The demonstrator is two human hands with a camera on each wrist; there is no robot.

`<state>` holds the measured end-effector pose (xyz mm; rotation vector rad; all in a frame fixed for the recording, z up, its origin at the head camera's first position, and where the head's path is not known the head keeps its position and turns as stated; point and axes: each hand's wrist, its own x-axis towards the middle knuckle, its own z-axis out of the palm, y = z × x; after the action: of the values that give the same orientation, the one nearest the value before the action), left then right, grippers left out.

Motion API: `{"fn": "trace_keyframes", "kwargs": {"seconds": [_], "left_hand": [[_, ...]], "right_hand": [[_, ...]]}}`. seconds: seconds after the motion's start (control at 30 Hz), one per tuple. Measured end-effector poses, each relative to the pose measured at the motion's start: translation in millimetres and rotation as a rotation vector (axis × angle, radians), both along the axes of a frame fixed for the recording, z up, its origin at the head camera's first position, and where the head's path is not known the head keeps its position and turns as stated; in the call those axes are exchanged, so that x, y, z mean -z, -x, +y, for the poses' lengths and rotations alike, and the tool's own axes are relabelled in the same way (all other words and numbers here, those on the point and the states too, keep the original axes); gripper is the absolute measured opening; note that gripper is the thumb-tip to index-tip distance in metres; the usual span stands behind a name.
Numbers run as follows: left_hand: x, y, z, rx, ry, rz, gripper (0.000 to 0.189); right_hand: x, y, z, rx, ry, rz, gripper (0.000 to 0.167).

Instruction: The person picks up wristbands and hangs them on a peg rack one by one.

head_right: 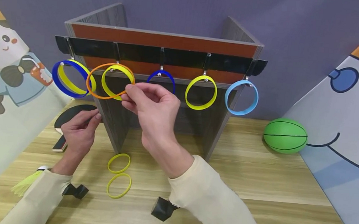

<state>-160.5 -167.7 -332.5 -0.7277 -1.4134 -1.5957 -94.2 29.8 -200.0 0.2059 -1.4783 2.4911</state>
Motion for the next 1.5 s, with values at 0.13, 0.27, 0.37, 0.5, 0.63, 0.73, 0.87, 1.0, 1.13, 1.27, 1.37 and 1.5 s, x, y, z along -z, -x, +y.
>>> {"fn": "trace_keyframes", "kwargs": {"seconds": [0.13,0.27,0.37,0.5,0.63,0.73,0.87,1.0,1.13,1.27,1.37,1.5], "left_hand": [[-1.0,-0.4,0.2,-0.009,0.001,0.001,0.01],[-1.6,-0.6,0.4,-0.01,0.008,-0.005,0.01],[-1.5,-0.5,0.7,-0.007,0.011,-0.006,0.01],[-1.5,-0.2,1.2,-0.002,0.007,0.001,0.01],[-2.6,-0.2,1.3,-0.01,0.008,0.005,0.01],[-3.1,-0.6,1.0,-0.019,0.007,0.005,0.01],[-2.3,-0.7,1.1,-0.016,0.002,0.002,0.01],[-1.2,-0.1,1.7,-0.014,-0.006,0.008,0.01],[-1.5,-0.5,1.6,-0.019,0.0,0.013,0.01],[-2.2,-1.1,0.3,-0.026,0.014,0.017,0.011],[-1.8,-0.7,-0.3,-0.019,0.012,0.015,0.012],[-0.3,0.3,0.4,-0.005,-0.001,0.011,0.012]], "right_hand": [[-0.7,0.8,-0.6,0.012,0.008,0.002,0.013],[0.8,2.8,-0.2,0.023,0.018,-0.001,0.013],[3.1,4.1,0.5,0.03,0.018,-0.008,0.013],[7.0,3.9,1.3,0.029,0.008,0.003,0.013],[11.5,2.9,2.0,0.021,-0.008,0.017,0.013],[15.8,2.4,2.8,0.018,-0.015,0.022,0.013],[22.9,0.8,5.5,0.031,-0.008,0.053,0.013],[29.6,-3.4,8.3,0.027,0.005,0.102,0.009],[36.1,-10.0,9.6,-0.008,0.013,0.147,0.01],[44.8,-14.5,12.0,-0.045,-0.015,0.167,0.014],[53.4,-14.5,15.3,-0.061,-0.046,0.156,0.012],[66.8,-13.2,18.5,-0.087,-0.066,0.108,0.014]]}}
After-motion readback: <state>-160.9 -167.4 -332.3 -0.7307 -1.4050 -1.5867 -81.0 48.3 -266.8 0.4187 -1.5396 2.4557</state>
